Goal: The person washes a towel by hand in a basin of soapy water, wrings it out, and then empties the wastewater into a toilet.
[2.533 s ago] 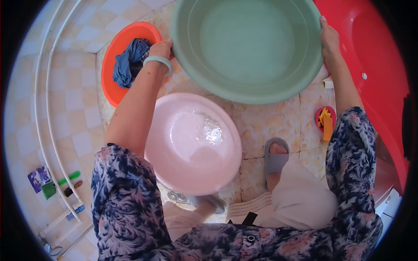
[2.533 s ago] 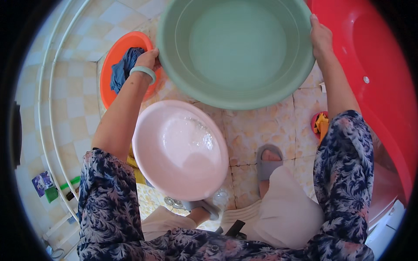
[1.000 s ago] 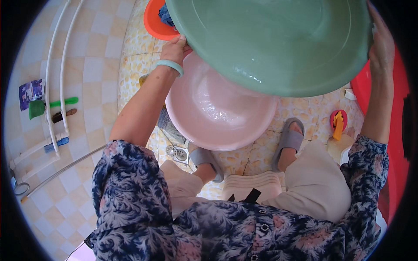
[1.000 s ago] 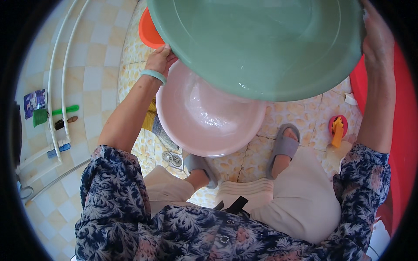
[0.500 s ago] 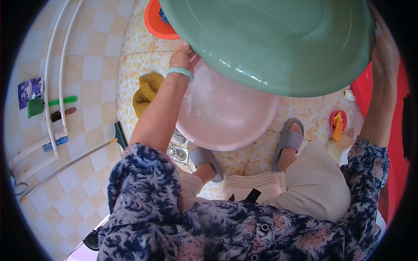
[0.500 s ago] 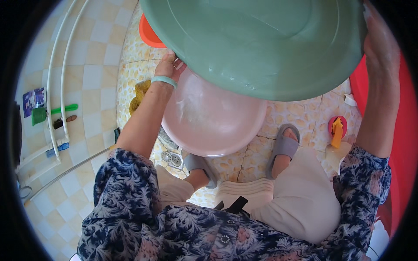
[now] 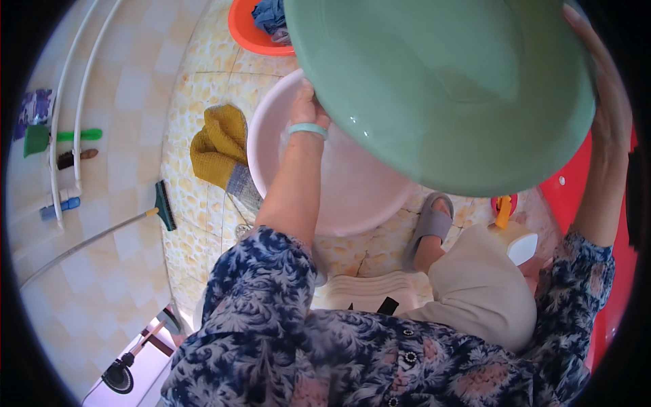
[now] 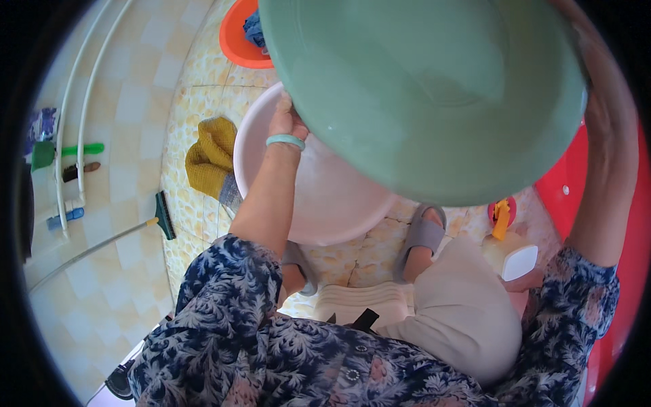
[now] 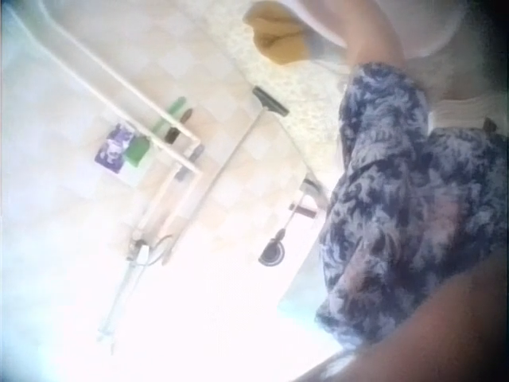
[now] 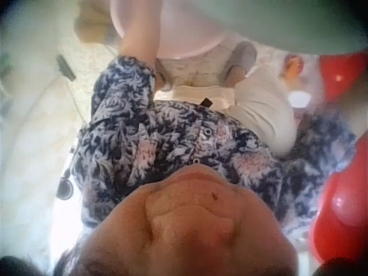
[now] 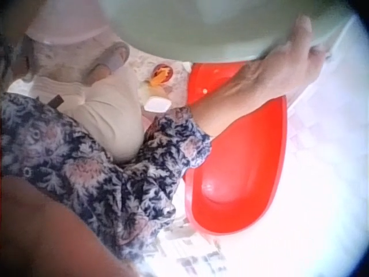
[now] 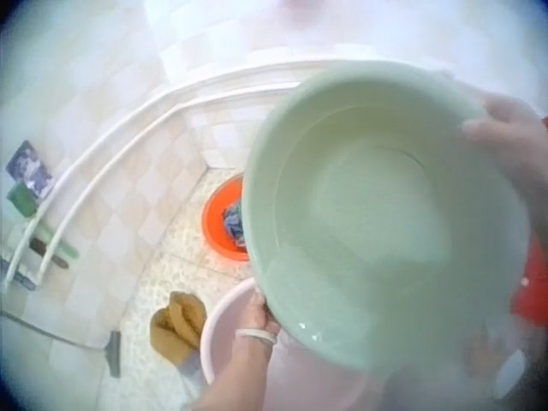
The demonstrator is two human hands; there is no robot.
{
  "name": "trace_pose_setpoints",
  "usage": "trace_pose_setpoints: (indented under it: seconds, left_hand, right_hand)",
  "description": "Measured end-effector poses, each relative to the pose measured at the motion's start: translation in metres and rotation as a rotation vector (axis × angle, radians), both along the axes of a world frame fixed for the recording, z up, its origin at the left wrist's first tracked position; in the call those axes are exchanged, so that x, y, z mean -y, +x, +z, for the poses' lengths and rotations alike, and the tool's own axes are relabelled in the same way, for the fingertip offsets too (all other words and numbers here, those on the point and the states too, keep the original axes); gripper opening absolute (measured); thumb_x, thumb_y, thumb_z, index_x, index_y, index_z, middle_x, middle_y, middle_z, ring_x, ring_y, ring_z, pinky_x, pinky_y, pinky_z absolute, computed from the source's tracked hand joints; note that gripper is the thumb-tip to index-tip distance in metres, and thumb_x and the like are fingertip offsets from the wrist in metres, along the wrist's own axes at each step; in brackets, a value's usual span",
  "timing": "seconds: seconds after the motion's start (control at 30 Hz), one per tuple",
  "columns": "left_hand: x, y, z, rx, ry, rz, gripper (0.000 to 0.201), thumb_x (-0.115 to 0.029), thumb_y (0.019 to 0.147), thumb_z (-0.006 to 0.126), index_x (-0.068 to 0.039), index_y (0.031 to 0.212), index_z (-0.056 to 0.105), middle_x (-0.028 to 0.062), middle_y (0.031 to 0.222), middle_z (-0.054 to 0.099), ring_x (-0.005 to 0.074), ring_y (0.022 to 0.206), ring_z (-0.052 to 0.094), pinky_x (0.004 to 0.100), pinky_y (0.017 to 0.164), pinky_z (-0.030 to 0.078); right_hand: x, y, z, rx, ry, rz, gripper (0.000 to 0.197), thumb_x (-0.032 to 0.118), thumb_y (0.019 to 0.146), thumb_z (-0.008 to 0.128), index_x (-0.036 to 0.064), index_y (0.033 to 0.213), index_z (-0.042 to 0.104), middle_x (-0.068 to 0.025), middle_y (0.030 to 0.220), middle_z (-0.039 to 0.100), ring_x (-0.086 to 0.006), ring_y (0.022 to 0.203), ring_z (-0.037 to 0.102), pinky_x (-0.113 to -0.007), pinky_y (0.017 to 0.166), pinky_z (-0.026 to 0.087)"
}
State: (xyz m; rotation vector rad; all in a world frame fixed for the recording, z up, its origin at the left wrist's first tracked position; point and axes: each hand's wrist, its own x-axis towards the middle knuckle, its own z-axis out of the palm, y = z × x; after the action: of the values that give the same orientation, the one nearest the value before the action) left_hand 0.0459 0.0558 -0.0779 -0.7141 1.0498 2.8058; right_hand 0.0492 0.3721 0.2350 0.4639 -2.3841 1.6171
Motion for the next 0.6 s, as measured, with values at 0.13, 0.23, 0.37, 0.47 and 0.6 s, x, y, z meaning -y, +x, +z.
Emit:
trace_pose_setpoints:
  seconds: [0.13, 0.23, 0.37, 0.47, 0.6]
  left_hand:
    - [-0.025, 0.02, -0.007, 0.123, 0.223, 0.069, 0.039, -0.03, 0.093, 0.045, -0.001, 0.119, 0.046, 0.0133, 0.115, 0.054, 0.027, 0.103, 0.054, 0.04, 0.085, 0.048]
    - [-0.042, 0.024, -0.02, 0.237, 0.345, 0.169, 0.04, -0.028, 0.093, 0.044, 0.0, 0.121, 0.044, 0.0148, 0.118, 0.052, 0.0287, 0.104, 0.054, 0.0417, 0.086, 0.049]
    - [-0.047, 0.024, -0.03, 0.389, 0.312, 0.109, 0.036, -0.019, 0.094, 0.041, 0.002, 0.124, 0.041, 0.0158, 0.119, 0.051, 0.0287, 0.105, 0.054, 0.042, 0.089, 0.048]
    - [-0.05, 0.027, -0.03, 0.258, 0.335, 0.09, 0.034, -0.015, 0.094, 0.038, 0.002, 0.124, 0.04, 0.0155, 0.12, 0.05, 0.0287, 0.104, 0.054, 0.042, 0.089, 0.048]
    - [-0.05, 0.027, -0.023, 0.289, 0.287, 0.04, 0.036, -0.021, 0.095, 0.036, 0.001, 0.124, 0.04, 0.0149, 0.122, 0.049, 0.028, 0.107, 0.053, 0.0427, 0.091, 0.046]
  right_hand:
    - [0.044, 0.014, 0.012, 0.247, -0.135, -0.517, 0.038, 0.021, 0.084, 0.06, -0.0001, 0.115, 0.055, -0.0078, 0.11, 0.058, -0.0152, 0.1, 0.055, -0.025, 0.088, 0.041]
    - [0.053, 0.018, 0.018, 0.148, 0.084, -0.297, 0.037, 0.022, 0.083, 0.061, 0.0004, 0.112, 0.056, -0.0072, 0.106, 0.059, -0.014, 0.097, 0.055, -0.024, 0.086, 0.041]
    - [0.063, 0.027, 0.024, 0.125, 0.157, -0.209, 0.035, 0.022, 0.081, 0.063, 0.001, 0.109, 0.057, -0.0064, 0.101, 0.059, -0.0125, 0.093, 0.055, -0.022, 0.083, 0.042]
    - [0.062, 0.032, 0.025, 0.129, 0.155, -0.177, 0.033, 0.022, 0.081, 0.063, 0.0015, 0.105, 0.057, -0.0055, 0.097, 0.059, -0.0108, 0.088, 0.055, -0.021, 0.08, 0.041]
    - [0.058, 0.033, 0.023, 0.143, 0.098, -0.129, 0.025, 0.021, 0.082, 0.062, 0.0024, 0.099, 0.057, -0.003, 0.089, 0.059, -0.0074, 0.081, 0.054, -0.019, 0.074, 0.041]
